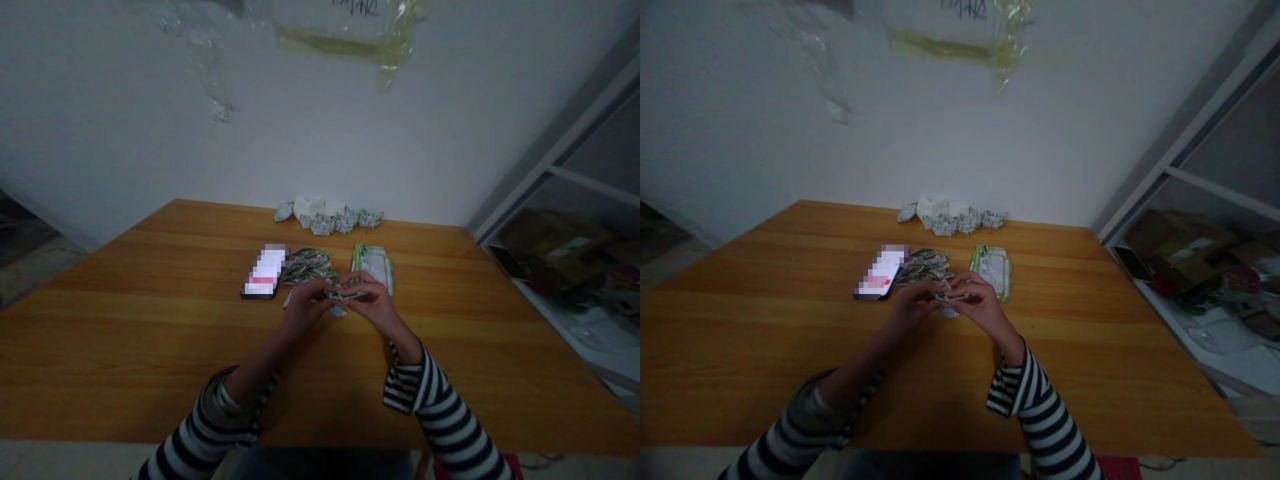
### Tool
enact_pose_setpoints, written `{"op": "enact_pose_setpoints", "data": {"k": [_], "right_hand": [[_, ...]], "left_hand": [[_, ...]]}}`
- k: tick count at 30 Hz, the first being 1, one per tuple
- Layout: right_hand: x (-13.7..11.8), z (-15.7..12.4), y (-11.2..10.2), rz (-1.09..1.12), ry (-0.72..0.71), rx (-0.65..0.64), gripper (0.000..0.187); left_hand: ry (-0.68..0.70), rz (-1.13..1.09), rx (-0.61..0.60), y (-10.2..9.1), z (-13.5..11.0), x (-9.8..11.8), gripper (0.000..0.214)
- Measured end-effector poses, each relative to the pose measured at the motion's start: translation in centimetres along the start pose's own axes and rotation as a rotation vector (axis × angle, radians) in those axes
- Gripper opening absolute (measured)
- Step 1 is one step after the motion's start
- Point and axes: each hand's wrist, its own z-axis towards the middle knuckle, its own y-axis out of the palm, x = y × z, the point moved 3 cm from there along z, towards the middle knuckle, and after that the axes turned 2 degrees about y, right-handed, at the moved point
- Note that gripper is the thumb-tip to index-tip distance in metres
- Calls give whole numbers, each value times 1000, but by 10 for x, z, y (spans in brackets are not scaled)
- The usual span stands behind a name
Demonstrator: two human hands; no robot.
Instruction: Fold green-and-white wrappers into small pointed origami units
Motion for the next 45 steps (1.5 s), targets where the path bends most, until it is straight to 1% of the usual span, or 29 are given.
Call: {"op": "enact_pose_setpoints", "data": {"k": [5,11,14,17,20,24,27,30,33,35,36,38,39,40,41,43,45], "right_hand": [[-2,-1,0,-65,-29,-29,11],[4,0,-4,-131,-11,-58,8],[10,0,-5,-175,-35,-18,7],[16,-2,-4,-236,-53,33,12],[21,-4,-2,-290,-75,97,20],[22,-7,-1,-284,-91,201,20],[19,-8,-1,-273,-93,207,20],[16,-8,-1,-285,-100,205,21],[15,-8,-1,-327,-109,214,20],[14,-8,-1,-365,-122,232,21],[15,-9,-2,-386,-134,243,21],[16,-10,-2,-430,-169,242,22],[17,-11,-1,-452,-187,230,22],[18,-12,0,-469,-199,216,23],[19,-13,1,-480,-205,207,24],[21,-13,4,-470,-193,206,26],[22,-13,9,-416,-152,205,26]], "left_hand": [[54,51,-32,-3,3,2,8],[24,77,-80,-3,5,-3,9],[14,56,-87,-1,5,-5,9],[29,68,-54,-1,3,-6,9],[94,159,-12,-2,2,-5,8],[216,260,14,-4,-1,-1,6],[289,295,-13,-3,-4,-1,6],[303,291,-74,-1,-5,0,9],[230,225,-93,1,-4,1,10],[110,91,-60,1,-1,0,12],[26,-15,-32,2,0,-1,21],[-171,-282,29,4,2,-5,49],[-266,-405,41,6,3,-7,58],[-347,-490,35,8,3,-10,60],[-405,-540,16,10,3,-12,59],[-469,-565,-27,12,2,-17,49],[-498,-583,-10,12,2,-22,42]]}}
